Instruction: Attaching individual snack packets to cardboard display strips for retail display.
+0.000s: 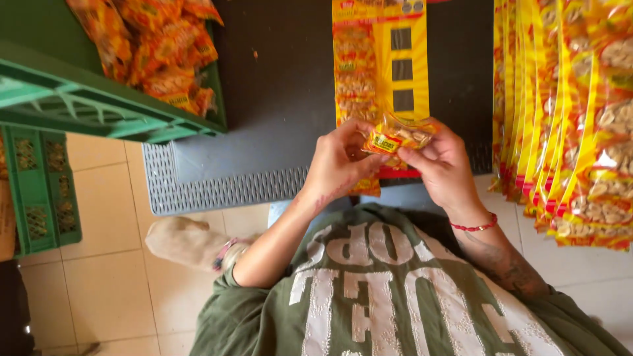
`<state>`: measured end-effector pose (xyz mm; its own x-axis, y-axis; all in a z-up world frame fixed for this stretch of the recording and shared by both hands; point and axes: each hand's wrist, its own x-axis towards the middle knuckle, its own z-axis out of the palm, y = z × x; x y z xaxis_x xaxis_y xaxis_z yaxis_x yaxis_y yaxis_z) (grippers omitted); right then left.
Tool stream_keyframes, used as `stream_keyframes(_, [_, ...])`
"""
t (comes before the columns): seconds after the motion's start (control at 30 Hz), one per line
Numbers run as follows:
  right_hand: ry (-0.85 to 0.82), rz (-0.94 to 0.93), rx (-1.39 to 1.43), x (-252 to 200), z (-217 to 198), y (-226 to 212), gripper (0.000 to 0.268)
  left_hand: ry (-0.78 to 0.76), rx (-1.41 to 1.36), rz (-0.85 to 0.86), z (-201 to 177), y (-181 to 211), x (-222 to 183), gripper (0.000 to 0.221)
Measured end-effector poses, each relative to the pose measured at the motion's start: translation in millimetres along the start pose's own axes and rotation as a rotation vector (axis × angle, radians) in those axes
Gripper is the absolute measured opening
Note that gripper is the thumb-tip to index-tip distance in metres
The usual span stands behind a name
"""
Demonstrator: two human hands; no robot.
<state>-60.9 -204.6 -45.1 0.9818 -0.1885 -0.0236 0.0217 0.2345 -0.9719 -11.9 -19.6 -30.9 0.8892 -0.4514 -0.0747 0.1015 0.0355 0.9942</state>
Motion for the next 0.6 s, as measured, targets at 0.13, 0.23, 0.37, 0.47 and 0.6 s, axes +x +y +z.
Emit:
stream_keyframes(0.13, [0.086, 0.025, -0.117, -32.8, -29.0, 2.4, 0.018, -0.107, 0.104, -0.071, 17.7, -7.6, -28.9, 0.046])
stream_keyframes(0.23, [0.100, 0.049, -0.226, -50.9, -48.5, 13.1, 0.017, -0.279, 0.184, -0.095, 26.9, -16.4, -48.2, 0.049])
stream_keyframes(0.37, [0.073, -0.022, -0.444, -47.6, -55.5, 22.8, 0.011, -0.290, 0.033, -0.234, 44.7, -41.0, -66.4, 0.049])
stream_keyframes(0.47, [0.019, -0.188, -0.654, -21.1, -55.0, 28.6, 0.010, -0.289, 0.035, -0.248, 48.1, -56.0, -68.5, 0.045])
stream_keyframes(0.6, [0.006, -0.333, -0.937, 1.5, -44.1, 33.9, 0.004, -0.246, 0.099, -0.231, 35.6, -34.8, -69.0, 0.048])
